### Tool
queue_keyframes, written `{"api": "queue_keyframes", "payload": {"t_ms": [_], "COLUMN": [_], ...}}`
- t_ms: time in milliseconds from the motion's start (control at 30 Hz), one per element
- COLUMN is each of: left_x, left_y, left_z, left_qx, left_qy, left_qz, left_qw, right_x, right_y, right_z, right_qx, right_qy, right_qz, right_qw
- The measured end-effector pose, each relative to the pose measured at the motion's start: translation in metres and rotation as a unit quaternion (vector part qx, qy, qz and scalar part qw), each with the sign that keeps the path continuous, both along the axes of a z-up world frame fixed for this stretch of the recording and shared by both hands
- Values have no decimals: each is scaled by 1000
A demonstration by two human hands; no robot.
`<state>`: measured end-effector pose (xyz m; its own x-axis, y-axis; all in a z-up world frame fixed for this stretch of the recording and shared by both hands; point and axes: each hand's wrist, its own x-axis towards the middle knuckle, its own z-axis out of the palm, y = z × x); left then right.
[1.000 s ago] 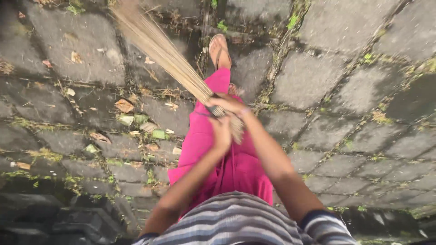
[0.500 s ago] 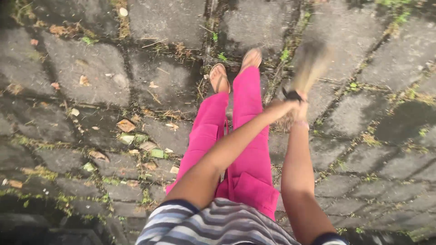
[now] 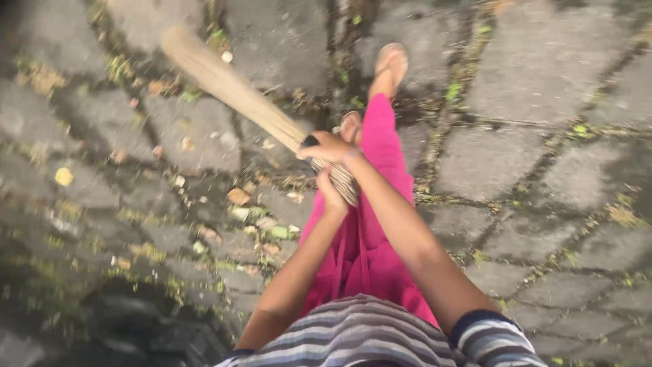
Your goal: Sweeping leaves and debris from a stone-paved outdoor area using a broom.
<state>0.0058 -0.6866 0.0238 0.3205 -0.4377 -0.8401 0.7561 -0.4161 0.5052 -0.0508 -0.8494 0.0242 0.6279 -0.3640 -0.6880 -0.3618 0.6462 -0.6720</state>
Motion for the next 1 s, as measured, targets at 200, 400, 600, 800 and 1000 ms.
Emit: {"api": "queue_keyframes", "payload": {"t_ms": [200, 400, 600, 800, 1000], "left_x": [-145, -231, -80, -44, -145], "left_y": [-49, -150, -225, -171, -232], "left_z": [-11, -31, 43, 12, 36], "left_qx": [6, 84, 143, -51, -1], "left_qy": [123, 189, 168, 380, -15], "left_qz": [-425, -688, -480, -69, -393], "left_qw": [897, 696, 849, 921, 919], "right_x": [-213, -314, -152, -94, -207], "right_y": [84, 97, -88, -144, -137], "right_z": [-25, -79, -16, -16, 12], "right_qx": [219, 232, 225, 195, 183], "right_qy": [61, -4, 80, 65, 122], "right_qz": [-425, -751, -511, -264, -297], "right_qw": [876, 618, 826, 943, 929]}}
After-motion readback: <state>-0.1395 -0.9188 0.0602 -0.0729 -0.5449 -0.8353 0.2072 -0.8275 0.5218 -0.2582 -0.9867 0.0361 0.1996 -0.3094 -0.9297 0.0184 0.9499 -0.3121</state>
